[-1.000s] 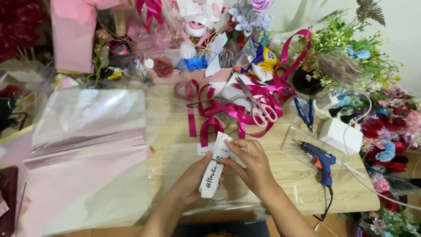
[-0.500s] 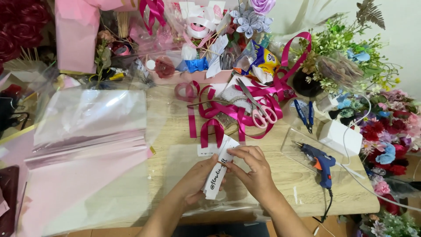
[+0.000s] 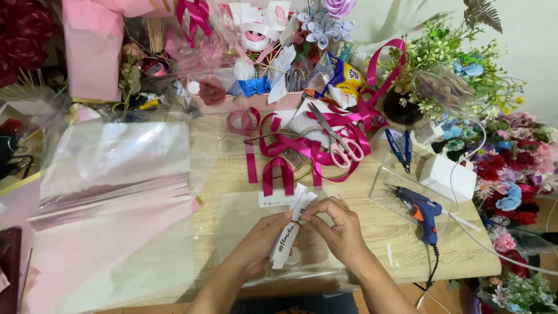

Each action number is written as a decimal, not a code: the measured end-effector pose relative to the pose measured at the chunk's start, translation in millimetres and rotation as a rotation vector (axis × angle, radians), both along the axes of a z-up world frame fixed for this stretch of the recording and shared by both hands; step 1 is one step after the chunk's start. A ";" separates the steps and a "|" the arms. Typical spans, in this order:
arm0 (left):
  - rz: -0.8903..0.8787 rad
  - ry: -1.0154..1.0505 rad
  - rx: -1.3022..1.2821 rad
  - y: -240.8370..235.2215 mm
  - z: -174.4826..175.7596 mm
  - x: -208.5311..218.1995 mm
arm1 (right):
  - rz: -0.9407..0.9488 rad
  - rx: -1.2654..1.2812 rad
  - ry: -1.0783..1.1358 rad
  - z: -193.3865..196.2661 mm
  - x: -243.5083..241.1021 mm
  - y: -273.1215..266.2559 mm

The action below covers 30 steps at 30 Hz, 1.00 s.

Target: Attaching handles and labels to small plastic gift bags using a hot glue gun and adhesive labels.

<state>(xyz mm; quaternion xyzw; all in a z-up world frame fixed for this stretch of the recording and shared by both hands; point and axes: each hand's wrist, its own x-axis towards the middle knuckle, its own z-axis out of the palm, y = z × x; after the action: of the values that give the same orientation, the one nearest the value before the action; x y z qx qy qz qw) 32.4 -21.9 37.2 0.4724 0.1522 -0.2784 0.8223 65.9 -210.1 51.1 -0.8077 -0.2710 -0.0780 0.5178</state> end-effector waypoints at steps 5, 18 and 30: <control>0.001 0.057 -0.010 3.6 4.3 -2.3 | -0.029 0.043 0.107 -12.2 6.0 -10.8; 0.393 -0.265 0.570 97.4 -12.0 71.1 | -0.394 0.669 0.377 -14.0 36.2 -47.4; 0.370 0.088 0.319 -13.7 12.0 31.2 | -0.310 0.541 -0.005 -37.2 10.6 -39.4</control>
<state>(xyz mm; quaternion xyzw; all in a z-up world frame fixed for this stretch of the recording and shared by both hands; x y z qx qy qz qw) 63.6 -35.6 49.2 0.5477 0.3138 -0.1161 0.7668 76.6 -249.5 13.9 -0.6722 -0.1152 -0.2272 0.6952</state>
